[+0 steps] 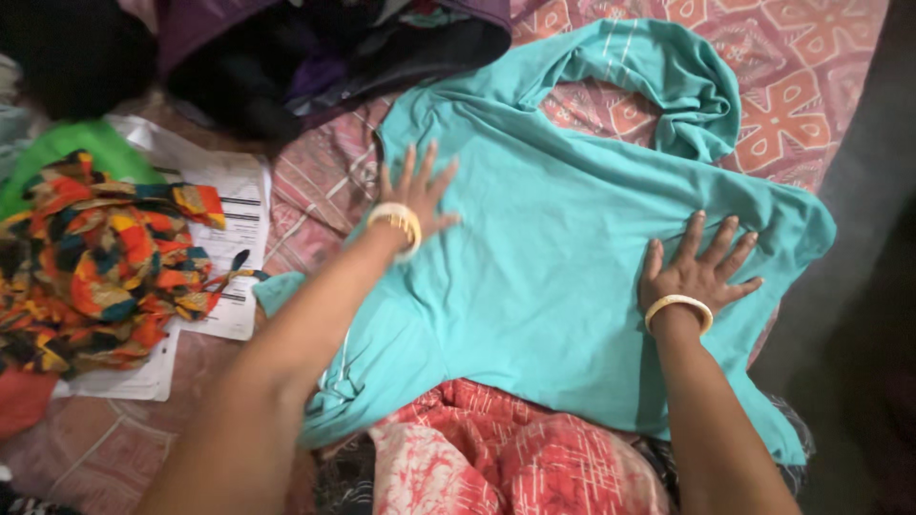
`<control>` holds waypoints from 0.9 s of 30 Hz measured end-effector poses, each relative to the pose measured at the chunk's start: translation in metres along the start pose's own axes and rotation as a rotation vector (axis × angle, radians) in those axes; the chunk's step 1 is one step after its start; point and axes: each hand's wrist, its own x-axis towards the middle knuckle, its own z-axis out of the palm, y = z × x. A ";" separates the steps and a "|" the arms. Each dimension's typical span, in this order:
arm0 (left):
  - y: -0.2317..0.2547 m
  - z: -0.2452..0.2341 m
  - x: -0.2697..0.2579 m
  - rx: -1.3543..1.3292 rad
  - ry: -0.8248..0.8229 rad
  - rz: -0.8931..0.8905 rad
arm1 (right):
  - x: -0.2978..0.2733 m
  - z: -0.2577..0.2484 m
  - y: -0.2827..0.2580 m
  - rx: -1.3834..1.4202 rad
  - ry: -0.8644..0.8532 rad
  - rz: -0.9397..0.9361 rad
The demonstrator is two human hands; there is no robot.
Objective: The person smooths out a turquoise long-sleeved shirt on a patterned bedspread, folds it into a narrow rectangle, and then rolls it into a compact bundle.
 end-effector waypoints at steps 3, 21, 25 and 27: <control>-0.010 0.015 -0.052 0.034 -0.131 0.010 | 0.000 0.006 0.004 -0.011 0.020 -0.006; -0.037 0.005 -0.235 -0.067 -0.089 -0.006 | -0.120 -0.066 0.181 -0.016 -0.622 -0.037; -0.019 0.019 -0.307 -0.080 -0.161 -0.060 | -0.147 -0.074 0.201 -0.019 -0.415 -0.204; -0.015 0.042 -0.330 -0.272 0.119 0.029 | -0.150 -0.067 0.210 -0.023 -0.321 -0.222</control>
